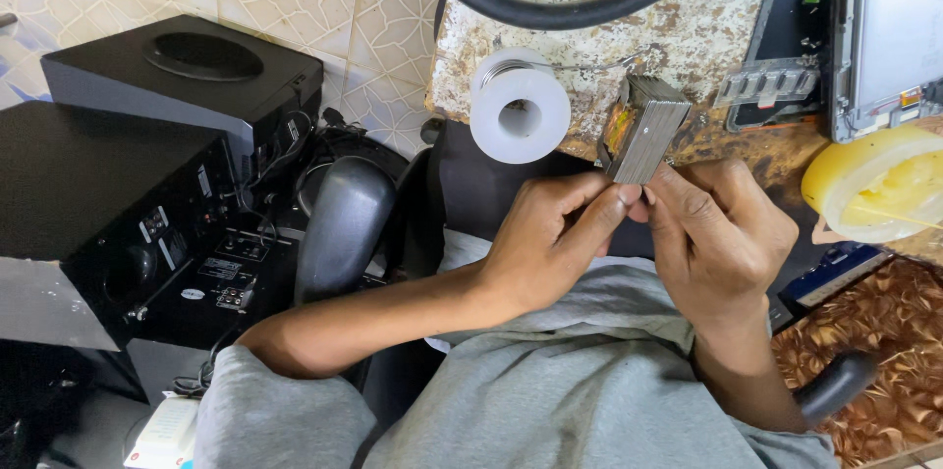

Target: The person sits with legs crossed and uses a wooden stick to scrape and clean a small electronic component held in their hands. They rotate the component to access different sides and continue scraping with the stick.

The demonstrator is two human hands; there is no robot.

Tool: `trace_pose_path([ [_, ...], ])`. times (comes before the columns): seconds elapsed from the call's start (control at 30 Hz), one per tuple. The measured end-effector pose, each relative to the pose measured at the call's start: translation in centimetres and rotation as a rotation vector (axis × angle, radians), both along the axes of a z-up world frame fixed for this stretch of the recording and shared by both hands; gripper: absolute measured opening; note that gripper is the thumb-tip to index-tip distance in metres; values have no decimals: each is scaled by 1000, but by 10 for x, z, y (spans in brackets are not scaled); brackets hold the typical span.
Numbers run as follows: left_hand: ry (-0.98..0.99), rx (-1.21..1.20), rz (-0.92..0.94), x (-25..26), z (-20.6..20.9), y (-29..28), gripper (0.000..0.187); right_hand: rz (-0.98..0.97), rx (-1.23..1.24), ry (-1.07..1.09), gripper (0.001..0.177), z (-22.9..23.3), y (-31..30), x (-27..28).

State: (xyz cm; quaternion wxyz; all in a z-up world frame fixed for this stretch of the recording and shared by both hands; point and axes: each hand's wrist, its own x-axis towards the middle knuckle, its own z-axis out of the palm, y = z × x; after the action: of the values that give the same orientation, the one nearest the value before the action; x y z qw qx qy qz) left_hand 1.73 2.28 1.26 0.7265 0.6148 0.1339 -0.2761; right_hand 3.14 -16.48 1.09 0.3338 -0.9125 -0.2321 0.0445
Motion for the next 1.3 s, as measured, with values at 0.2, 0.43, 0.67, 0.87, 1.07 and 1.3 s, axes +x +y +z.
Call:
trace_pose_path([
  [0.2, 14, 21, -11, 4, -2, 0, 40, 16, 3, 29, 13, 3, -1, 2],
  [0.43, 7, 37, -14, 6, -3, -1, 40, 26, -8, 16, 14, 3, -1, 3],
  [0.67, 10, 34, -36, 7, -5, -2, 44, 12, -1, 25, 15, 3, -1, 3],
  [0.87, 44, 25, -37, 10, 0, 0, 44, -102, 109, 64, 19, -9, -12, -6],
  [1.07, 67, 36, -49, 8, -1, -2, 45, -204, 195, 104, 22, -12, -10, -6],
  [1.3, 25, 60, -65, 9, -3, -2, 37, -221, 293, 104, 23, -18, -13, -4],
])
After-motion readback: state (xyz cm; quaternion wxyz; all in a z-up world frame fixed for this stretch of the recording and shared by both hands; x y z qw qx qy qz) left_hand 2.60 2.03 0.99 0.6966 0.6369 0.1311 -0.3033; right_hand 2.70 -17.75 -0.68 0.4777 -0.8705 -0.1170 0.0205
